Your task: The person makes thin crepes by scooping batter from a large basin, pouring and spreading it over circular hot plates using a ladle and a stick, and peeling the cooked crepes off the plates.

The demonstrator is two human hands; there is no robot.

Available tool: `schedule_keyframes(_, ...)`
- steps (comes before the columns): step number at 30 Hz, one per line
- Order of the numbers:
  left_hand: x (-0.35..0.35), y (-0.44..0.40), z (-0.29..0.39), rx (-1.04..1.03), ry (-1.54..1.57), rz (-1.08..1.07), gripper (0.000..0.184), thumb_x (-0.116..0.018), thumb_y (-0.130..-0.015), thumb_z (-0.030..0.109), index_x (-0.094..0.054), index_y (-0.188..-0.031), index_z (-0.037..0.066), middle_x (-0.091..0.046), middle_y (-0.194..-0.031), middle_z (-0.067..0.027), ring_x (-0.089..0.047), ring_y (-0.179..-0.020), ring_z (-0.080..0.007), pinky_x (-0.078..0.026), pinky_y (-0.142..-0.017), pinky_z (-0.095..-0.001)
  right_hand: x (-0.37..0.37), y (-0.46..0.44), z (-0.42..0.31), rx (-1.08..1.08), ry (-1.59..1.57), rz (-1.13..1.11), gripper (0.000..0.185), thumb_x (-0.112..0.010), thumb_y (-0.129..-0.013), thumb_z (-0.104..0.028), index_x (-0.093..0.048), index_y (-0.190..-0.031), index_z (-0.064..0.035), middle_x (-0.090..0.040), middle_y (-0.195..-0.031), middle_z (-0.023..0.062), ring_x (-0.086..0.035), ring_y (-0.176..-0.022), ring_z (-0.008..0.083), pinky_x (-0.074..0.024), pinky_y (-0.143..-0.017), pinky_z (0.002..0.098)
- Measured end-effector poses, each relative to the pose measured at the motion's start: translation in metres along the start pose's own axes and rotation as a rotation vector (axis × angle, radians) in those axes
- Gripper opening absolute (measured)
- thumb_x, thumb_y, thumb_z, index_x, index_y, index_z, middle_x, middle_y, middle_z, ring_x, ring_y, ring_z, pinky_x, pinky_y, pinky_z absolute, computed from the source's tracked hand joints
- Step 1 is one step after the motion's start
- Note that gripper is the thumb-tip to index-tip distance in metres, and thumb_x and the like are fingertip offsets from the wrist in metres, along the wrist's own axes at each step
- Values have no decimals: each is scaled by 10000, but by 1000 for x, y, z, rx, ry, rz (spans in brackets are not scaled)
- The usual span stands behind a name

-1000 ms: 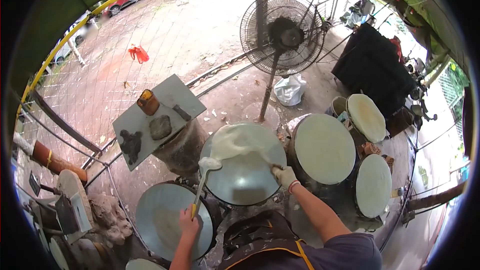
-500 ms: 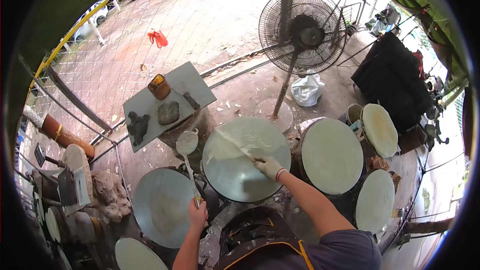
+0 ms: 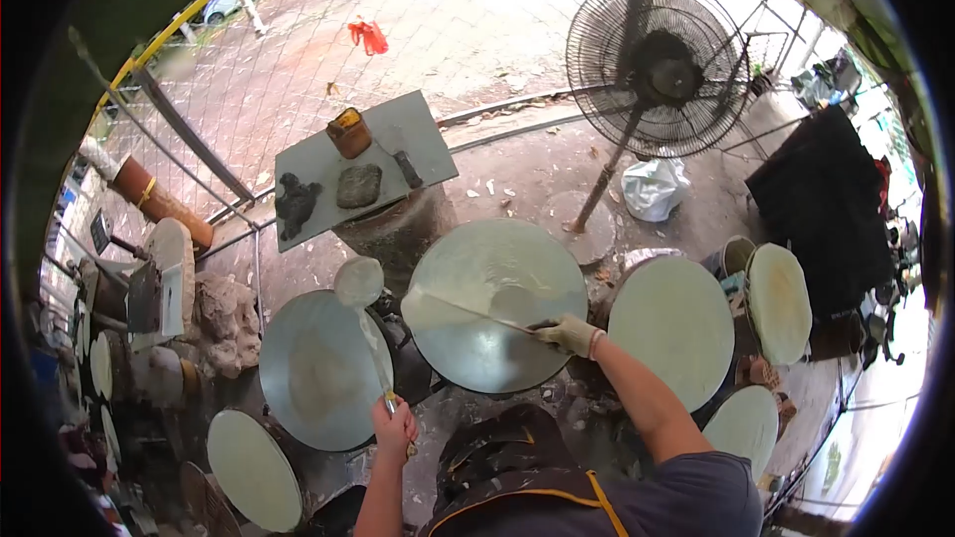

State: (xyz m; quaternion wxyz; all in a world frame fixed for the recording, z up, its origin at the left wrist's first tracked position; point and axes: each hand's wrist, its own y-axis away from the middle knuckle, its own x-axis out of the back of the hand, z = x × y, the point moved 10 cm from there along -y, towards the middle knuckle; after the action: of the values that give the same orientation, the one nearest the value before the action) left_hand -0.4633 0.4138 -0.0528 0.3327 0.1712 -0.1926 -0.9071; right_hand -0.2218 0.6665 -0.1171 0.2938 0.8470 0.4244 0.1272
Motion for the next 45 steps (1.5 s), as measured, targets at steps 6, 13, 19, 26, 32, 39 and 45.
schedule_keyframes(6, 23, 15, -40, -107, -316, 148, 86, -504, -856, 99, -425, -876, 70, -393, -565, -17, -370, -382, -102, -324, -361, -256, -4, -45, -20, -27, 92, -26, 195, -621, -815, -250, -613, -871, -63, -487, -613, -35, -394, -464, 62, -301, -411, 227)
schedule_keyframes(13, 0, 79, -75, -257, -1065, 188, 244, -547, -803, 141, -464, -981, -2, -571, -770, -253, -571, -709, -421, -432, -609, -487, 60, 14, 60, -242, 4, 52, 146, -579, -843, -240, -634, -887, -112, -463, -560, -28, -350, -399, 60, -239, -360, 242)
schedule_keyframes(19, -4, 115, -119, -161, -1210, 95, 342, -540, -769, 105, -412, -1058, -25, -563, -733, -289, -564, -698, -461, -436, -606, -535, 12, -26, 6, 52, 134, -36, 268, -617, -815, -311, -653, -982, -105, -473, -568, -32, -362, -426, 61, -268, -370, 229)
schedule_keyframes(26, -13, 135, -130, -155, -1230, 122, 344, -537, -772, 96, -413, -1072, -20, -573, -753, -282, -567, -690, -459, -448, -606, -524, 62, -66, 94, -77, -356, 33, 322, -579, -847, -325, -634, -1077, -107, -501, -610, -34, -410, -461, 67, -326, -380, 242)
schedule_keyframes(32, -23, 140, -128, -178, -1201, 118, 339, -517, -783, 98, -410, -1085, -14, -570, -773, -291, -557, -715, -474, -429, -620, -546, -2, 13, 40, -49, 115, -172, 279, -599, -834, -233, -640, -1043, -53, -497, -603, -32, -381, -434, 64, -295, -375, 229)
schedule_keyframes(39, -9, 128, -113, -285, -1165, 34, 286, -499, -786, 93, -435, -1044, -10, -563, -778, -299, -543, -720, -485, -416, -614, -544, 18, 36, 92, -52, -152, 289, 254, -612, -846, -238, -644, -1053, -92, -531, -652, -22, -376, -447, 57, -278, -393, 231)
schedule_keyframes(45, 11, 129, -49, -492, -893, -48, 213, -555, -815, 140, -483, -960, 1, -560, -685, -202, -559, -596, -386, -416, -538, -446, -44, 104, 123, -71, -356, 135, 332, -605, -847, -167, -561, -1159, -66, -541, -713, -24, -412, -465, 54, -303, -396, 203)
